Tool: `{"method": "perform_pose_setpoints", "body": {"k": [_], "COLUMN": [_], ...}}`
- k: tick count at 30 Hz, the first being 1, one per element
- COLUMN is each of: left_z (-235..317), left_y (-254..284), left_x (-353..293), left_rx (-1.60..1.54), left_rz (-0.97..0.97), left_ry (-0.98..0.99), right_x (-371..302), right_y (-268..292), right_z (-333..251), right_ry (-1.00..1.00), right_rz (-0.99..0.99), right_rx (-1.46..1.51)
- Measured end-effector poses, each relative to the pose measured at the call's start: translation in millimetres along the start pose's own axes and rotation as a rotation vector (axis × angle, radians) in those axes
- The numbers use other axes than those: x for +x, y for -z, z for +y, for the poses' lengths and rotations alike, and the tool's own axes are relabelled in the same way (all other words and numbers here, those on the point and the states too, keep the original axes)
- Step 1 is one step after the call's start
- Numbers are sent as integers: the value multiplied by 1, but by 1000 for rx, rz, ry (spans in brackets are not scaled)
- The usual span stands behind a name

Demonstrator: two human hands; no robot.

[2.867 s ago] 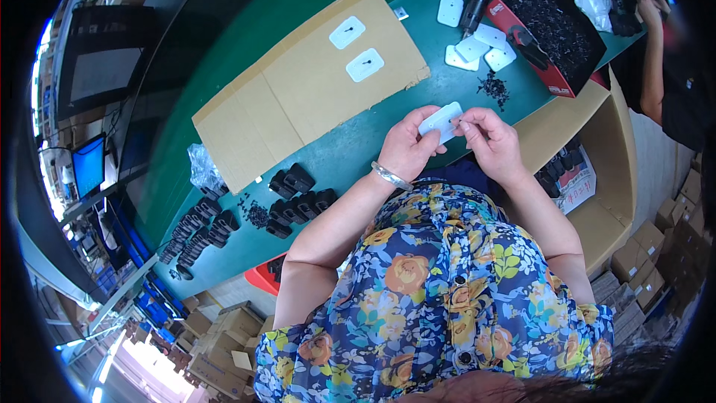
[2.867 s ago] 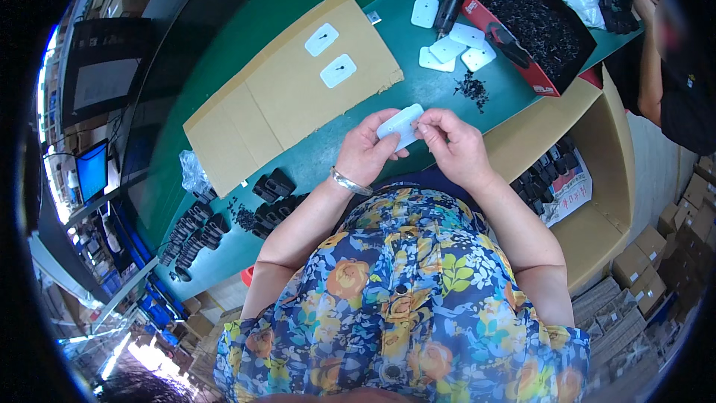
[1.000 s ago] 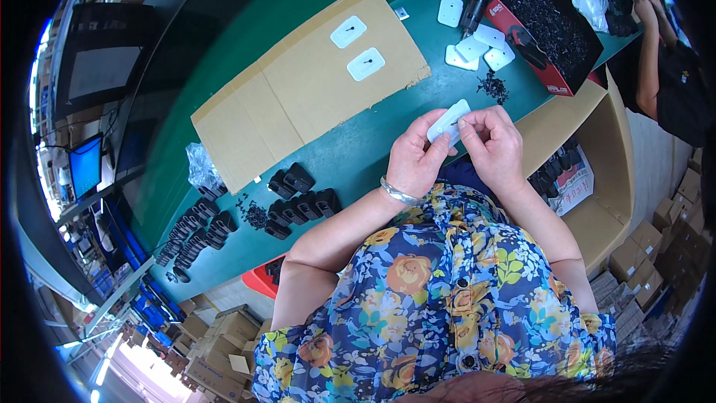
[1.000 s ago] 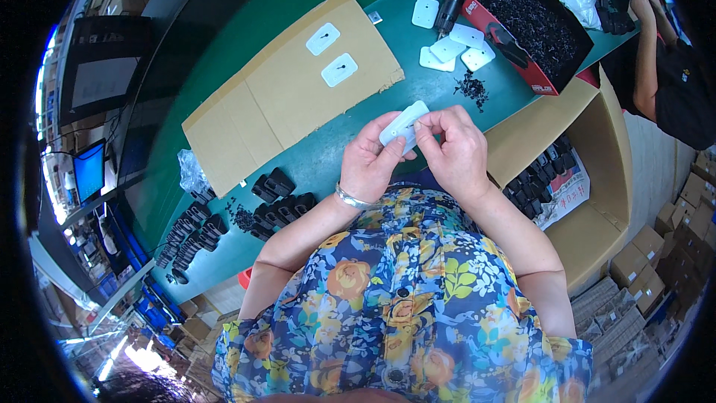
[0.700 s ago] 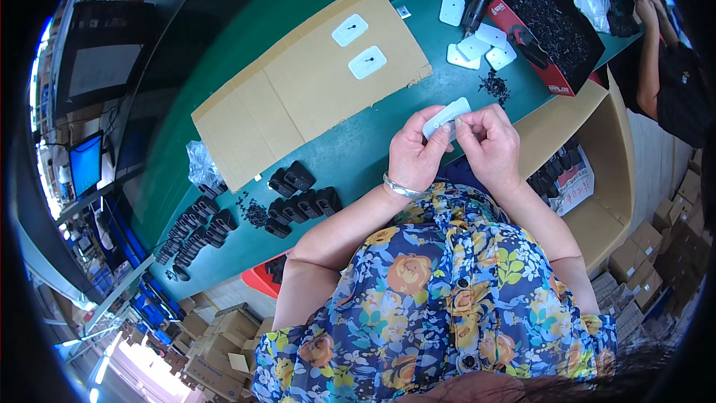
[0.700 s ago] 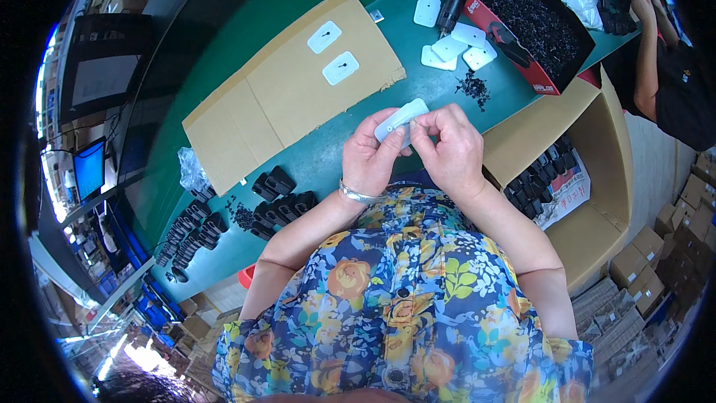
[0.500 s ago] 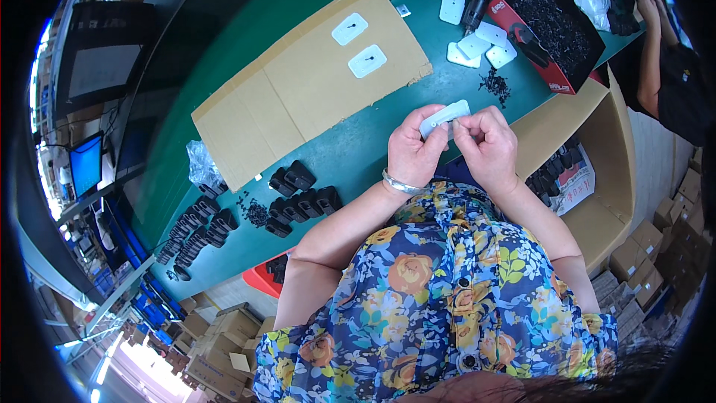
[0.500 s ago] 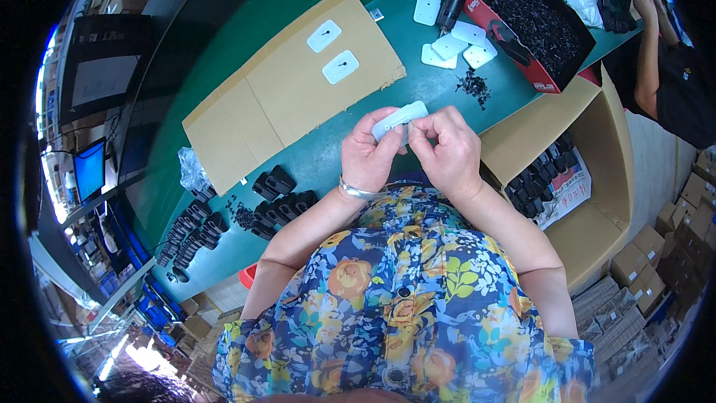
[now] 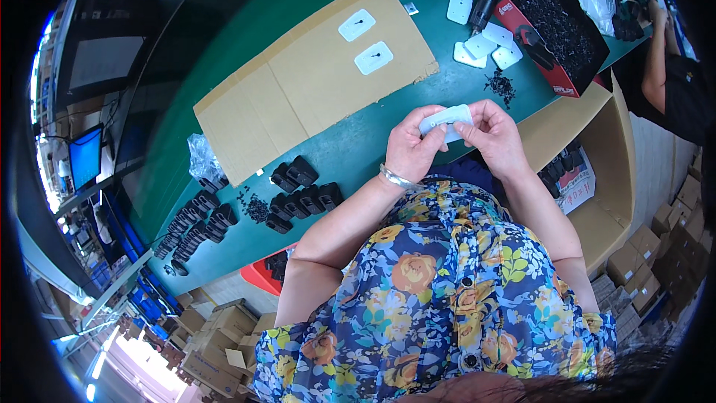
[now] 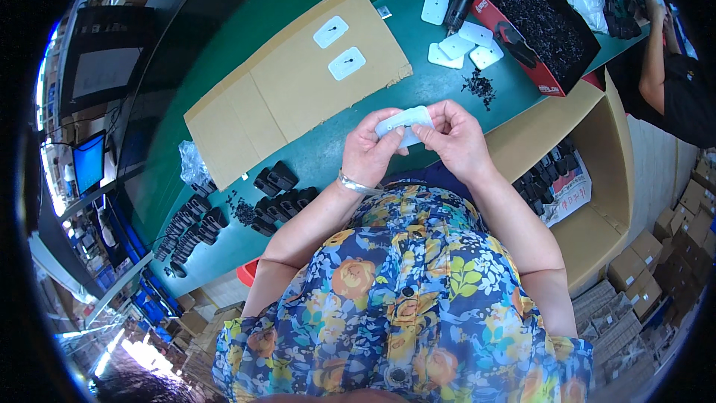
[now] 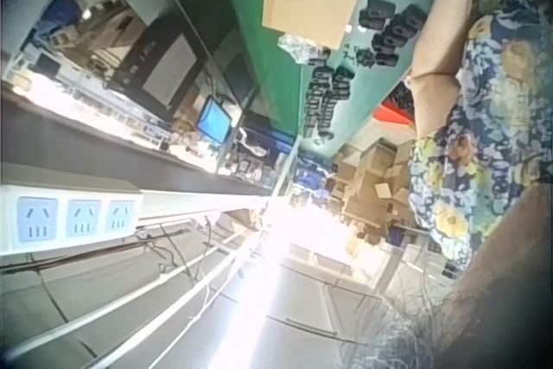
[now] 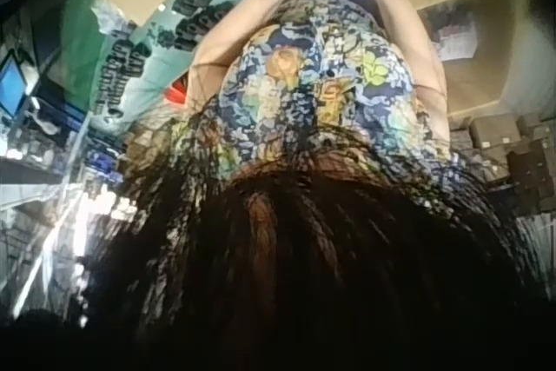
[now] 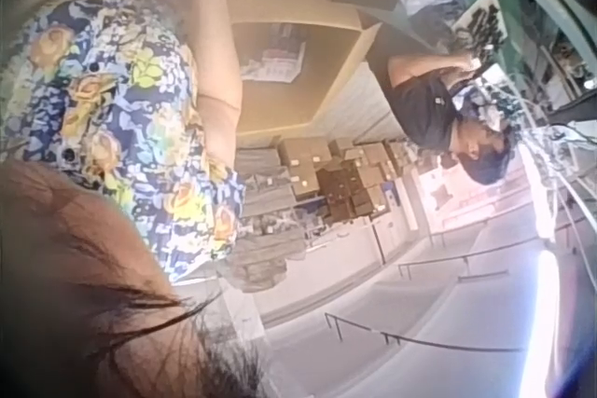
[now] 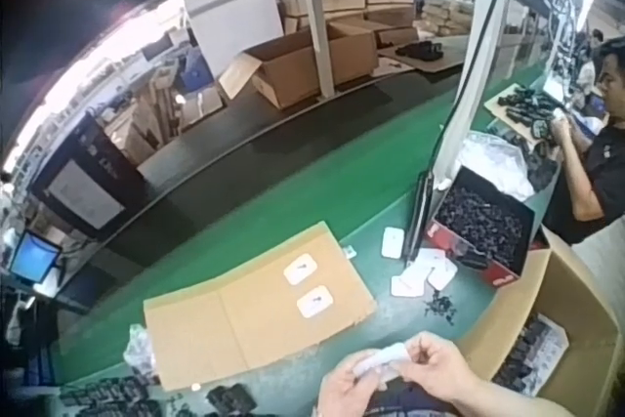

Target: The person places a cardboard sheet on the workbench and arranges several white plastic plates on it. They then pick up a plate, insert a black screw into the center hole by hand, and place the assembled unit back onto the cardboard, repeating this process for multiple plates.

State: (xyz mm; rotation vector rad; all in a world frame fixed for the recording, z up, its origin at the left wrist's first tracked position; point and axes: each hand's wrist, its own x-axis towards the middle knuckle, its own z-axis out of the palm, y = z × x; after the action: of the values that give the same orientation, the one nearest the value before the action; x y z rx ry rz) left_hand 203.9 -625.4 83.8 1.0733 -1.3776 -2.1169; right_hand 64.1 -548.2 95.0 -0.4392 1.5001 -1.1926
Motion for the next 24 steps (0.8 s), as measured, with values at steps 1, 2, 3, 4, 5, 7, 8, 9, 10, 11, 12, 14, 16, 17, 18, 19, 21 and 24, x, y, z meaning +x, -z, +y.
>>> {"method": "perform_pose_setpoints", "body": {"k": [1,2,3,4,5,7,8,9,10,11,12,14,16,17,18,19,21,24], "left_z": [-5,-11,-17,-22,-25,-34,-40,-44,-48,-52,-55,-60,-60,-62,-64,-68,-46,-32], "left_y": [4,10,17,25,32,44,51,59,64,70,75,82,82,85,89,93,79,57], "left_x": [3,7,11,16,21,28,33,40,48,57,65,77,83,82,78,74,61,70], "left_rx": [-16,-14,-53,-91,-4,-45,-93,-3,3,66,128,156,284,280,540,799,1059,1310], "left_rz": [-8,-2,-5,-8,-2,84,167,218,216,284,348,328,392,391,435,474,460,295], "left_ry": [13,11,55,98,133,114,95,116,117,176,230,247,277,274,168,57,-87,-412], "right_x": [7,14,19,27,38,60,75,90,102,114,123,130,129,124,111,102,87,74], "right_y": [2,2,-1,-3,-4,-12,-17,-22,-25,-29,-33,-32,-18,-12,-4,5,45,87], "right_z": [7,12,13,17,24,36,43,50,56,65,69,76,78,75,67,63,65,52], "right_ry": [10,19,-16,-13,-13,-32,-32,-48,-64,-65,-52,-36,-34,-31,21,73,246,215], "right_rz": [-67,-137,-135,-144,-156,-114,-113,-125,-136,-138,-81,-19,10,11,25,38,275,495], "right_rx": [96,192,247,250,176,99,106,36,-35,-30,-87,-142,-409,-413,-449,-485,-644,-724]}}
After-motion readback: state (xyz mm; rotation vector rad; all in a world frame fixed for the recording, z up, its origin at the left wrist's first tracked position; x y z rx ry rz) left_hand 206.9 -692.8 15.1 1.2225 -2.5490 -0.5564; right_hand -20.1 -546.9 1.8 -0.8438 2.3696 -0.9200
